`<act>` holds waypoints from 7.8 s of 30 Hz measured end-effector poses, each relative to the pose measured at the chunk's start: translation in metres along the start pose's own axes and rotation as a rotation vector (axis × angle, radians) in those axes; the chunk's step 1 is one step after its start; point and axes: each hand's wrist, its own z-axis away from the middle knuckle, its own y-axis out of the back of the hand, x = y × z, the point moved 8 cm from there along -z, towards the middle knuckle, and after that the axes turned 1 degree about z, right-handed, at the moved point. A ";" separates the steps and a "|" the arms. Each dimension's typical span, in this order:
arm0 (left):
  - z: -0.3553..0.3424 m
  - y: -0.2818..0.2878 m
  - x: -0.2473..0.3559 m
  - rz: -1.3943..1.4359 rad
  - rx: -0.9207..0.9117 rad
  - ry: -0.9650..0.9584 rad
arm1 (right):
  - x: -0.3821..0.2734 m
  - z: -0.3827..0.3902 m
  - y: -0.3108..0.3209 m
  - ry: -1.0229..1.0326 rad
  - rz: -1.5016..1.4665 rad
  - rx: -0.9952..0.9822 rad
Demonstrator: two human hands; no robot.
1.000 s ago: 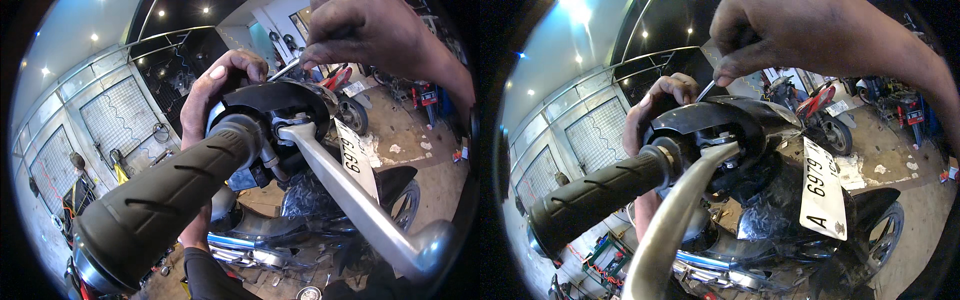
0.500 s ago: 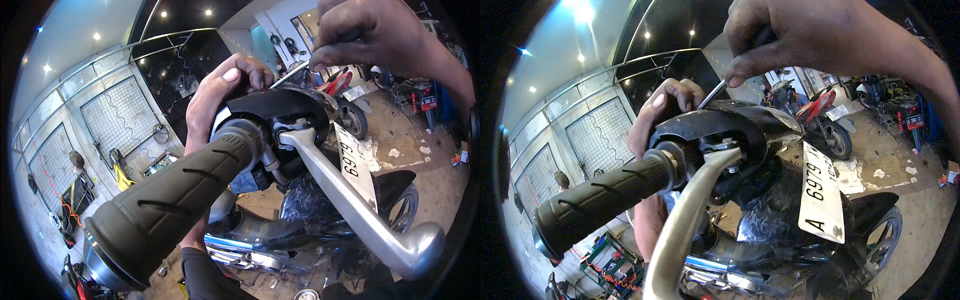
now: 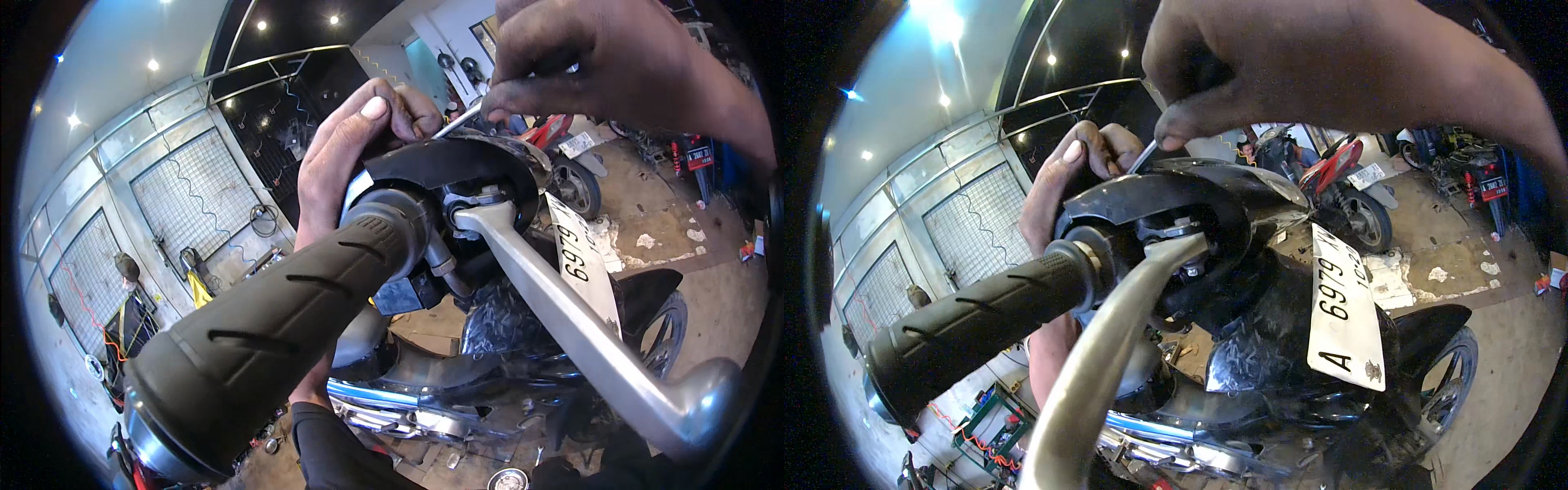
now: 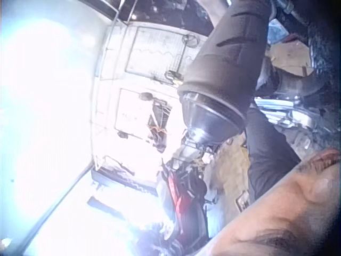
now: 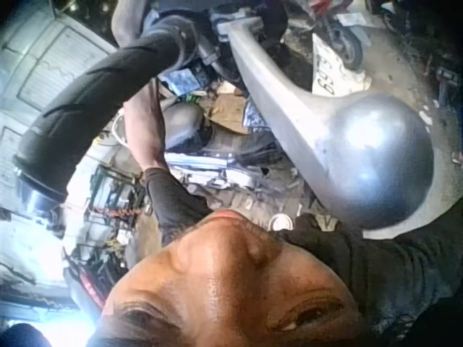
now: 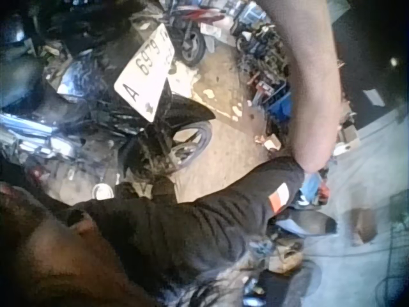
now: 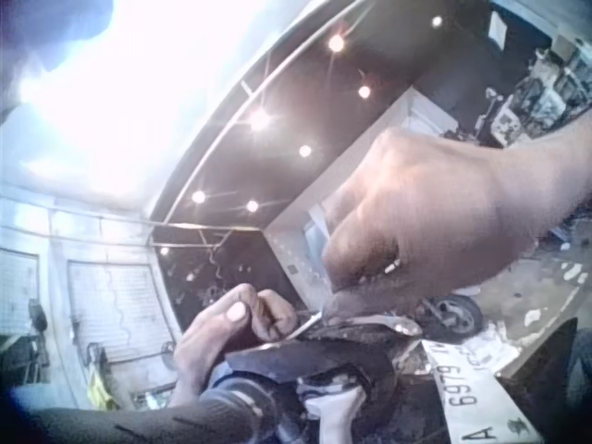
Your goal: The person uses a screwdriver to loosen and tighten screws on the front console of a motorcycle, then uses their hands to detach and reattach the plastic housing around the handlebars.
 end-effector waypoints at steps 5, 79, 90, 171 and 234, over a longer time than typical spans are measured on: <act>0.012 0.009 0.004 -0.053 0.054 0.042 | -0.004 0.000 -0.011 -0.014 0.001 0.018; 0.071 -0.004 0.023 -0.413 0.428 -0.199 | 0.014 -0.016 -0.074 -0.189 -0.764 -0.089; 0.068 -0.002 0.035 -0.492 0.400 -0.250 | 0.010 -0.019 -0.071 -0.237 -0.736 -0.132; 0.073 0.017 0.032 -0.347 0.541 -0.209 | 0.016 -0.025 -0.095 -0.119 -0.952 0.267; 0.060 0.036 -0.039 -0.105 0.380 -0.155 | 0.023 0.098 -0.034 -0.620 -0.330 0.146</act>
